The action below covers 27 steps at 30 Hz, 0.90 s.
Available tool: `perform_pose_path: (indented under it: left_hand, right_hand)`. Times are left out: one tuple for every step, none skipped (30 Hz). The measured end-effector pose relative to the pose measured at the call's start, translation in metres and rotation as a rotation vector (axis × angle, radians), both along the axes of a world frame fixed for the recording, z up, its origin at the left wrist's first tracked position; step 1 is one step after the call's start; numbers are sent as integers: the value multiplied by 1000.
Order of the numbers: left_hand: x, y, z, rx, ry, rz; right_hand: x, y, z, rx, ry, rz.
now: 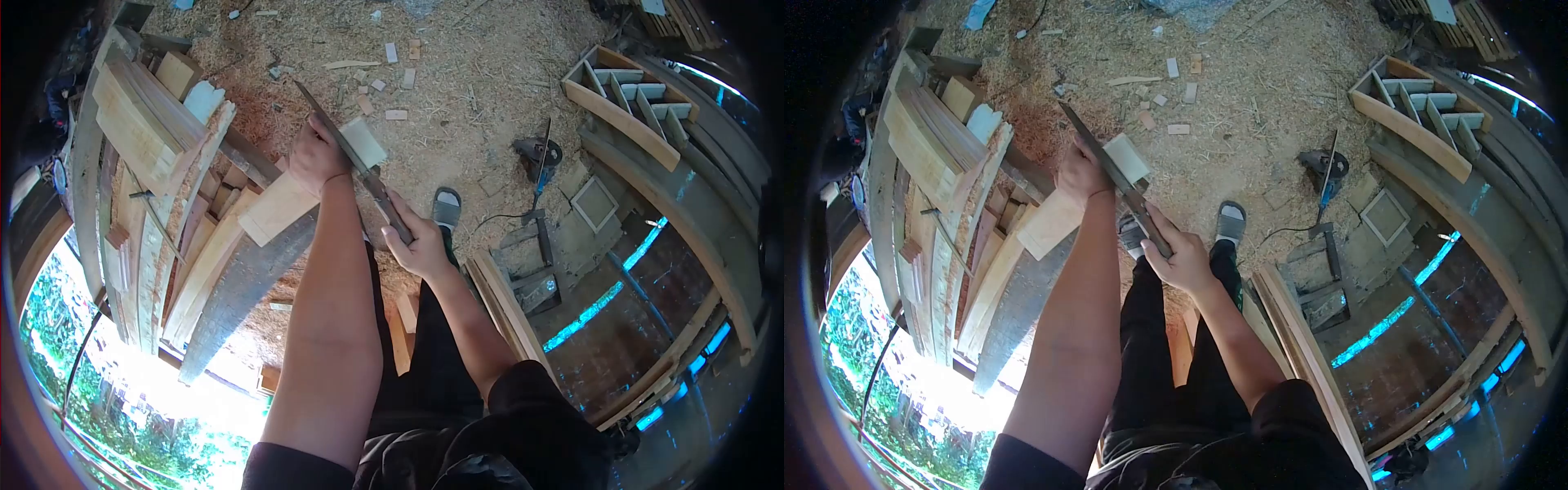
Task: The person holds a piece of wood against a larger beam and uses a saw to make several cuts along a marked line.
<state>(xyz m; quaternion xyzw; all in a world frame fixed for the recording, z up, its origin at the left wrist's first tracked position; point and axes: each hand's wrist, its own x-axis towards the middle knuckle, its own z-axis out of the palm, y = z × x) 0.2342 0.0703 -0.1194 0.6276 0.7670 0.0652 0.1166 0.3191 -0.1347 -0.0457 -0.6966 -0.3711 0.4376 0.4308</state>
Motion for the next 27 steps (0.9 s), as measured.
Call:
perform_pose_path:
  left_hand:
    - [0, 0, 2, 1, 5, 3]
    - [0, 1, 3, 3, 10, 7]
    - [0, 3, 4, 3, 11, 13]
    - [0, 3, 4, -15, 8, 24]
    - [0, 3, 4, -33, 3, 35]
    - [0, 3, 1, -34, -3, 44]
    - [-2, 3, -2, 15, 26, 30]
    - [-3, 2, -6, 63, 58, 15]
    - [-3, 1, -4, 58, 59, 23]
    - [-3, 1, -2, 47, 70, 28]
    - [-2, 1, -1, 36, 82, 33]
    - [-3, 1, -4, 30, 84, 39]
    - [-4, 2, -6, 36, 66, 42]
    - [-5, 2, -8, 42, 49, 45]
    - [-4, 1, -5, 38, 51, 49]
    - [-2, 2, -3, 36, 46, 65]
    - [0, 1, 0, 35, 42, 79]
    - [0, 1, 0, 32, 43, 79]
    - [1, 2, 1, 17, 45, 80]
    - [1, 3, 1, 0, 47, 80]
    - [0, 3, 0, -1, 48, 77]
    - [0, 3, -1, -3, 43, 69]
    - [-1, 4, -2, -3, 37, 62]
    - [0, 4, -1, -5, 36, 59]
    - [1, 3, -1, -4, 43, 61]
    - [1, 2, 0, -4, 49, 64]
    - [-1, 2, -1, -9, 49, 63]
  right_hand:
    - [1, -1, 2, -4, 2, 6]
    - [1, -2, 5, -61, 25, 4]
    - [0, -1, 6, -115, 46, 3]
    - [-1, -2, 0, -38, -18, 12]
    - [-3, -2, -3, -40, -22, 19]
    - [-5, 1, -2, 8, -9, 5]
    - [-3, 3, 1, 55, 7, -9]
    - [1, -2, 7, -148, 146, 58]
    - [2, -2, 6, -153, 146, 66]
    - [2, -1, 3, -43, 92, 49]
    - [4, -1, 0, 67, 38, 31]
    - [6, -2, -5, 61, 40, 37]
    - [8, -2, -9, 93, 54, 35]
    - [9, -3, -11, 125, 68, 32]
    - [12, -4, -7, 121, 70, 36]
    - [17, -5, -2, -35, 175, 63]
    - [19, -5, 2, -190, 278, 89]
    - [18, -5, 2, -213, 316, 79]
    - [15, -4, 2, -213, 316, 79]
    - [10, -4, 3, -185, 333, 43]
    - [6, -4, 3, -157, 348, 5]
    - [2, -3, 1, -157, 347, 2]
    - [-1, -3, -2, -107, 326, -8]
    - [-4, -2, -2, -62, 306, -19]
    - [-6, -2, -1, -65, 307, -21]
    - [-7, -2, 0, -90, 307, -30]
    - [-7, -1, 2, -116, 306, -37]
